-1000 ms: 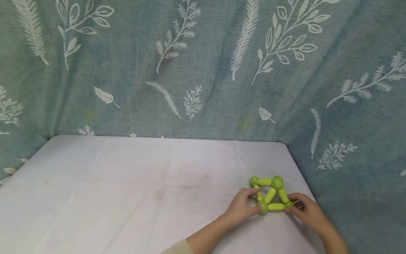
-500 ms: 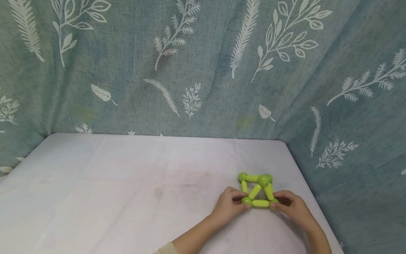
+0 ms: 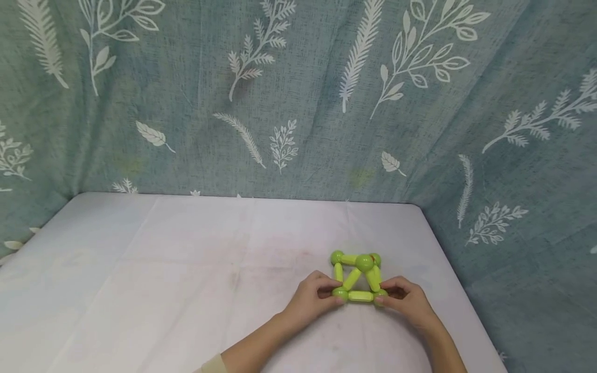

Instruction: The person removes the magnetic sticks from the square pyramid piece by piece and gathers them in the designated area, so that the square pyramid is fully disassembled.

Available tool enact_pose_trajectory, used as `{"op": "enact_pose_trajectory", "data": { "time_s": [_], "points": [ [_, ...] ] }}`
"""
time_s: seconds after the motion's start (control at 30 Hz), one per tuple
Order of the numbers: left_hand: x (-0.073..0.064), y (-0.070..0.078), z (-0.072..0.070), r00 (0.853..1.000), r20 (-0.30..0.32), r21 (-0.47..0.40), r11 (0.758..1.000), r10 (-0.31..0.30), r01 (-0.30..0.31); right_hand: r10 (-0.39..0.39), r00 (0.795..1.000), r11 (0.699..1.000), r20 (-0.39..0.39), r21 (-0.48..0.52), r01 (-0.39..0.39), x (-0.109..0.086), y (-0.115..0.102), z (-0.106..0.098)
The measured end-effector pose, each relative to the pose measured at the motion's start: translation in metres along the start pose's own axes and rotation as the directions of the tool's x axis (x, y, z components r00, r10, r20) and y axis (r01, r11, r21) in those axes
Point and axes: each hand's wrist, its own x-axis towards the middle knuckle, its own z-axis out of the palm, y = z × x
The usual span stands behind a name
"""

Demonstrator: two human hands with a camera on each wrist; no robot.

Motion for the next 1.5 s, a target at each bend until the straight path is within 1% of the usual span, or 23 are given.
{"op": "enact_pose_trajectory", "data": {
  "time_s": [0.17,0.37,0.5,0.57,0.67,0.8,0.87,1.03,1.1,1.17,1.27,1.33,1.37,1.4,1.43,1.47,1.5],
  "points": [
    [-0.007,-0.007,-0.016,1.0,0.006,0.022,1.0,0.019,-0.019,0.039,0.999,0.997,0.025,0.062,-0.041,0.002,-0.007,0.015],
    [-0.017,-0.009,-0.035,1.0,-0.003,0.032,0.999,-0.005,0.005,0.038,0.998,0.996,0.041,0.081,-0.041,0.001,-0.017,0.032],
    [-0.023,-0.01,-0.047,1.0,-0.009,0.04,0.999,-0.026,0.026,0.009,1.0,0.997,0.03,0.077,-0.011,0.001,-0.021,0.045],
    [-0.027,-0.011,-0.055,0.999,-0.013,0.043,0.998,-0.036,0.036,-0.022,0.999,0.996,0.039,0.085,0.018,0.003,-0.023,0.053],
    [-0.034,-0.013,-0.064,0.999,-0.01,0.039,0.998,-0.048,0.048,-0.088,0.994,0.99,0.067,0.116,0.08,0.003,-0.024,0.061],
    [-0.042,-0.015,-0.075,0.999,0.0,0.029,0.999,-0.041,0.041,-0.176,0.979,0.975,0.101,0.158,0.159,0.003,-0.027,0.07],
    [-0.048,-0.016,-0.081,0.999,0.002,0.031,0.999,-0.033,0.032,-0.212,0.97,0.968,0.117,0.162,0.192,0.004,-0.028,0.076],
    [-0.065,-0.017,-0.099,0.999,-0.005,0.048,0.998,-0.033,0.033,-0.309,0.936,0.948,0.168,0.132,0.29,0.007,-0.034,0.092],
    [-0.071,-0.017,-0.106,0.999,-0.001,0.051,0.998,-0.037,0.037,-0.344,0.92,0.937,0.186,0.138,0.322,0.008,-0.037,0.097],
    [-0.077,-0.016,-0.112,0.999,0.007,0.052,0.998,-0.038,0.038,-0.364,0.911,0.929,0.194,0.148,0.339,0.006,-0.039,0.102],
    [-0.087,-0.015,-0.122,0.999,0.024,0.051,0.998,-0.04,0.038,-0.4,0.894,0.91,0.204,0.207,0.36,0.002,-0.043,0.112],
    [-0.095,-0.015,-0.128,0.999,0.03,0.077,0.997,-0.013,0.01,-0.413,0.887,0.9,0.206,0.243,0.362,-0.001,-0.048,0.119],
    [-0.1,-0.016,-0.131,0.999,0.031,0.103,0.994,0.019,-0.022,-0.43,0.879,0.888,0.205,0.271,0.371,-0.003,-0.051,0.124],
    [-0.104,-0.017,-0.134,0.997,0.03,0.142,0.987,0.066,-0.07,-0.455,0.868,0.872,0.197,0.296,0.39,-0.005,-0.055,0.128],
    [-0.109,-0.018,-0.136,0.992,0.026,0.187,0.974,0.126,-0.129,-0.485,0.855,0.854,0.183,0.309,0.419,-0.007,-0.06,0.132],
    [-0.113,-0.018,-0.138,0.98,0.021,0.242,0.951,0.195,-0.195,-0.523,0.837,0.832,0.162,0.313,0.459,-0.01,-0.065,0.136],
    [-0.116,-0.018,-0.139,0.962,0.01,0.31,0.914,0.271,-0.261,-0.571,0.81,0.801,0.133,0.305,0.515,-0.012,-0.071,0.139]
  ]
}}
